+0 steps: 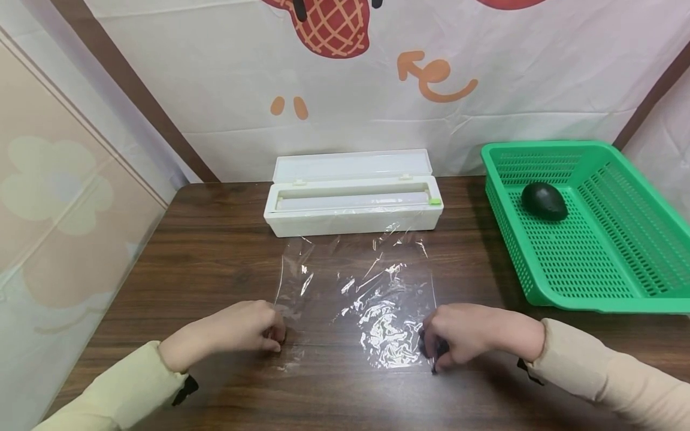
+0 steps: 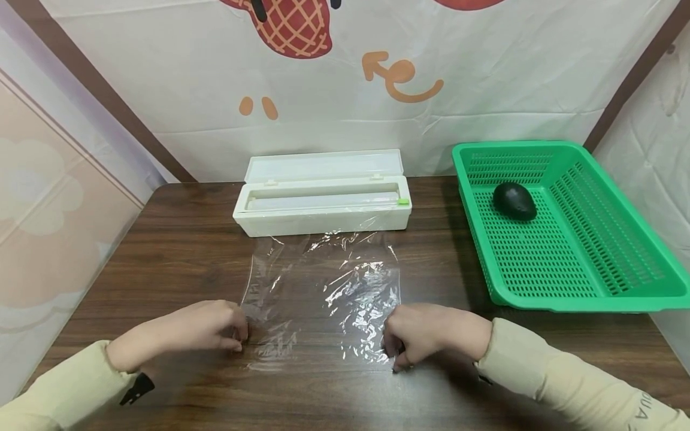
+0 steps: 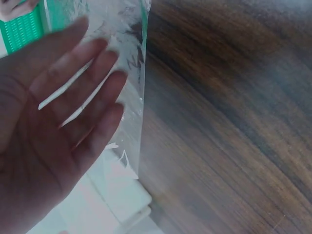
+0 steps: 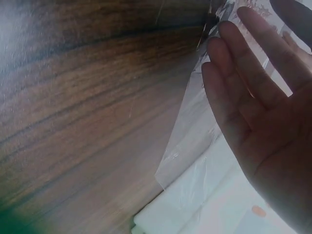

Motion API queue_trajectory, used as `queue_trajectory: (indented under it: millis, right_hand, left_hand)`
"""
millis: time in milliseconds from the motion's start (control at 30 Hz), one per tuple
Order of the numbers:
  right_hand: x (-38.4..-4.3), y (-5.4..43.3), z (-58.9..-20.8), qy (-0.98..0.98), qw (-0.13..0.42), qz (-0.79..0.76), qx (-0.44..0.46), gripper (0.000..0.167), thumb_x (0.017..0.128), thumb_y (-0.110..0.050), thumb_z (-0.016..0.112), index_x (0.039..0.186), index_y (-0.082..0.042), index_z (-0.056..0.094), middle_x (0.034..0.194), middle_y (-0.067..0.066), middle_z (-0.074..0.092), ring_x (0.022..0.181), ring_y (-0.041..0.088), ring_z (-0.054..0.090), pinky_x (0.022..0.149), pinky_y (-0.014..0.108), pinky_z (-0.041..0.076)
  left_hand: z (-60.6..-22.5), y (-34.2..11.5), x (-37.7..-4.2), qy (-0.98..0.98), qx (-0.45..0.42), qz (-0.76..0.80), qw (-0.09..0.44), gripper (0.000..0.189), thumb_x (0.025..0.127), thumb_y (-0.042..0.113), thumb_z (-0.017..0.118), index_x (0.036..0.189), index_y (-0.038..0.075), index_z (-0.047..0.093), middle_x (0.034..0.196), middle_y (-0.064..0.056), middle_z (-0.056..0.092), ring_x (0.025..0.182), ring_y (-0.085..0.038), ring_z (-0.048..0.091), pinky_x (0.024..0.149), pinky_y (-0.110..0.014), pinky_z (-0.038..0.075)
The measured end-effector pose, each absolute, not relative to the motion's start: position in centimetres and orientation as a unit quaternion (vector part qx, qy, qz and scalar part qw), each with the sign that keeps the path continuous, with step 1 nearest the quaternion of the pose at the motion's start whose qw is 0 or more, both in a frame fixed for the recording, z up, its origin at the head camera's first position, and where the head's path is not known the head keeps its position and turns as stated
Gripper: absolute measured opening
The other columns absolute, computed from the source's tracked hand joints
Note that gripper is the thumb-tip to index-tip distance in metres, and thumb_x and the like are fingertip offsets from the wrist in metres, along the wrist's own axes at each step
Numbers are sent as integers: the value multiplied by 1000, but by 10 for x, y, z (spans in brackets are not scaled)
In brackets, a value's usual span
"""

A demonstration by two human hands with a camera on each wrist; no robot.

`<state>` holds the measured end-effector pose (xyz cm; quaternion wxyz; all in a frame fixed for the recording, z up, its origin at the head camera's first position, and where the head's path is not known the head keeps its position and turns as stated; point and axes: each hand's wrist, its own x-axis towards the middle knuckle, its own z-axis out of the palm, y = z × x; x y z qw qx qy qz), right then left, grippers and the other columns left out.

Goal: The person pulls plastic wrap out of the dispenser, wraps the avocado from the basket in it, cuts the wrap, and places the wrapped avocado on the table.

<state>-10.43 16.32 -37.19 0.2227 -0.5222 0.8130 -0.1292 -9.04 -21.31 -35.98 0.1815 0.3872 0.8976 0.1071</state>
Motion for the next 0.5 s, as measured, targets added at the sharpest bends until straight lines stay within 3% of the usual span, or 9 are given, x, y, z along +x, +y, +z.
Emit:
queue_trajectory:
  millis: [100, 200, 333, 500]
  right_hand:
    - [-106, 163, -371, 815, 223, -132, -518, 10, 71, -29, 75, 74, -21, 69, 76, -18, 56, 68, -5, 52, 62, 11, 43]
    - [-108, 163, -369, 821, 228, -129, -508, 9, 72, -29, 74, 75, -23, 69, 77, -18, 56, 68, -4, 52, 62, 13, 44]
    - [-110, 164, -364, 827, 215, -125, -504, 8, 74, -31, 72, 76, -24, 69, 79, -17, 58, 71, -3, 53, 66, 17, 47]
    - [-115, 165, -353, 837, 187, -124, -499, 15, 76, -33, 71, 82, -20, 70, 82, -15, 61, 77, 1, 57, 72, 23, 50]
  left_hand:
    - [-360, -213, -91, 911, 381, 92, 127, 10, 74, 22, 74, 77, 18, 65, 81, 8, 61, 71, -6, 55, 60, -26, 48]
    - [-362, -213, -90, 922, 367, 84, 88, 24, 73, 22, 75, 92, 9, 67, 92, 0, 63, 82, -13, 59, 68, -32, 51]
    - [-363, -214, -89, 931, 343, 94, 84, 41, 74, 22, 74, 106, 0, 62, 102, -7, 61, 90, -18, 59, 75, -35, 51]
    - [-367, -214, -88, 935, 316, 116, 111, 60, 76, 28, 72, 119, -9, 52, 122, -22, 52, 111, -33, 52, 91, -43, 44]
